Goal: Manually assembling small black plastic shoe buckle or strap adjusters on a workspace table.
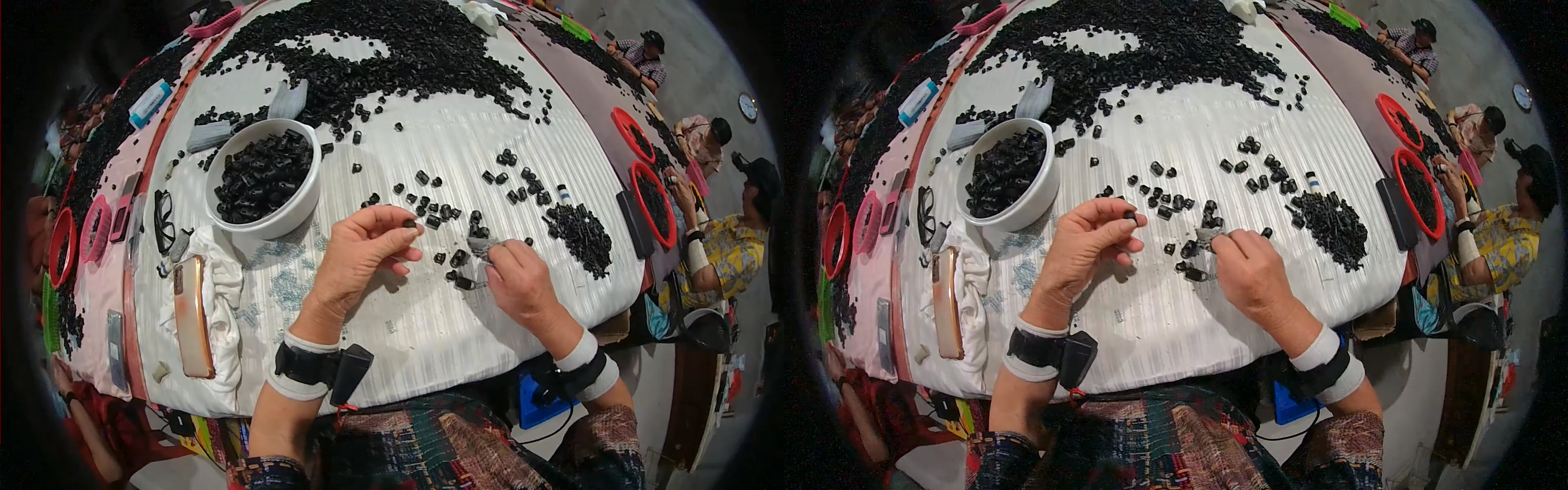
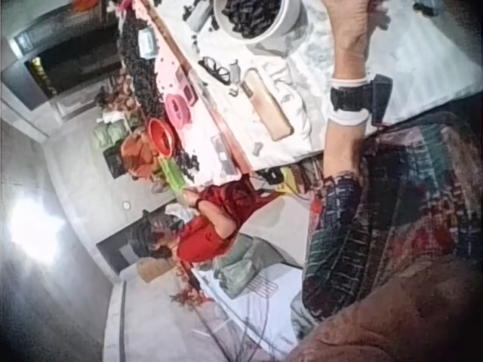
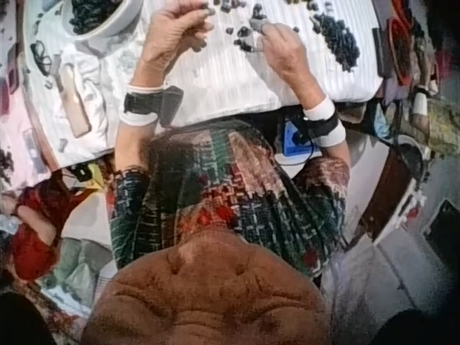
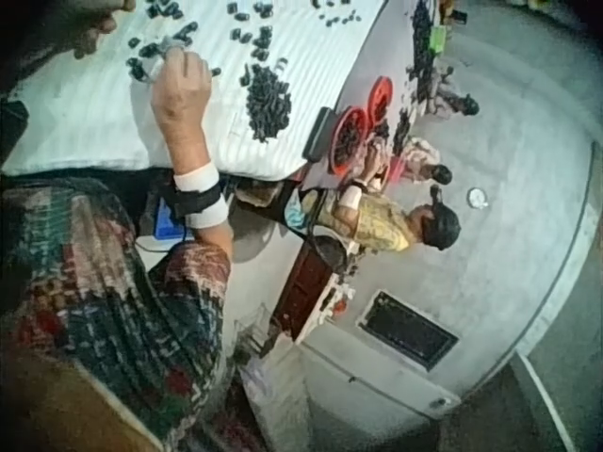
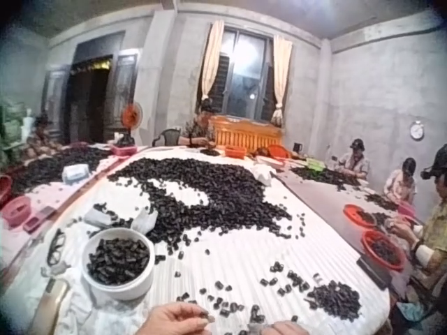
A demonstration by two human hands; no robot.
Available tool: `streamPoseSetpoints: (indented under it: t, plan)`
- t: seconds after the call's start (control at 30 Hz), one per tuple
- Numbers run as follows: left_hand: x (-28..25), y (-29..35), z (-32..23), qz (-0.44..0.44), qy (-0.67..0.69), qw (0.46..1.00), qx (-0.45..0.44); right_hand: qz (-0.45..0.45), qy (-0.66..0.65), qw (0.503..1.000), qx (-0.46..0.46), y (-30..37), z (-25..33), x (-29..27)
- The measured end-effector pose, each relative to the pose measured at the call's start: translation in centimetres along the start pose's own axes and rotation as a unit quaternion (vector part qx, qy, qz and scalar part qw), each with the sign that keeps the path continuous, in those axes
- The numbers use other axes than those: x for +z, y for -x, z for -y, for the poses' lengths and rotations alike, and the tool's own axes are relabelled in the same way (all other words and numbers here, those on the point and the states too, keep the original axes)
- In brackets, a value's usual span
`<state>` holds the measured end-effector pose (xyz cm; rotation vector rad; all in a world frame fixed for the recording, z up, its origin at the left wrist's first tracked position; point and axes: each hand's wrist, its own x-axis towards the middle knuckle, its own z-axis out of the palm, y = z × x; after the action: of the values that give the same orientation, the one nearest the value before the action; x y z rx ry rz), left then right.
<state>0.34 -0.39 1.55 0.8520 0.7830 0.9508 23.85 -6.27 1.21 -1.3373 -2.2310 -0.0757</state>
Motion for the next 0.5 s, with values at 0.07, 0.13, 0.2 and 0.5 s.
streamPoseSetpoints:
  t: [0.07, 0.13, 0.2, 0.5]
  plan:
    - [-0.1, 0.0, 0.1, 0.006, -0.013, 1.000, 0.001, -0.017, -0.023, 0.999, 0.018, -0.8, 0.5, -0.4]
    - [-0.3, 0.1, 0.1, 0.000, -0.059, 0.998, 0.005, -0.030, -0.118, 0.992, 0.024, -2.4, 1.4, -1.0]
    - [-0.5, -0.1, 0.4, 0.012, -0.061, 0.998, 0.011, -0.032, -0.135, 0.990, 0.009, -3.8, 2.0, -1.4]
    - [-0.2, 0.0, 0.2, 0.019, -0.076, 0.996, 0.035, -0.040, -0.160, 0.985, -0.045, -6.8, 3.8, -0.3]
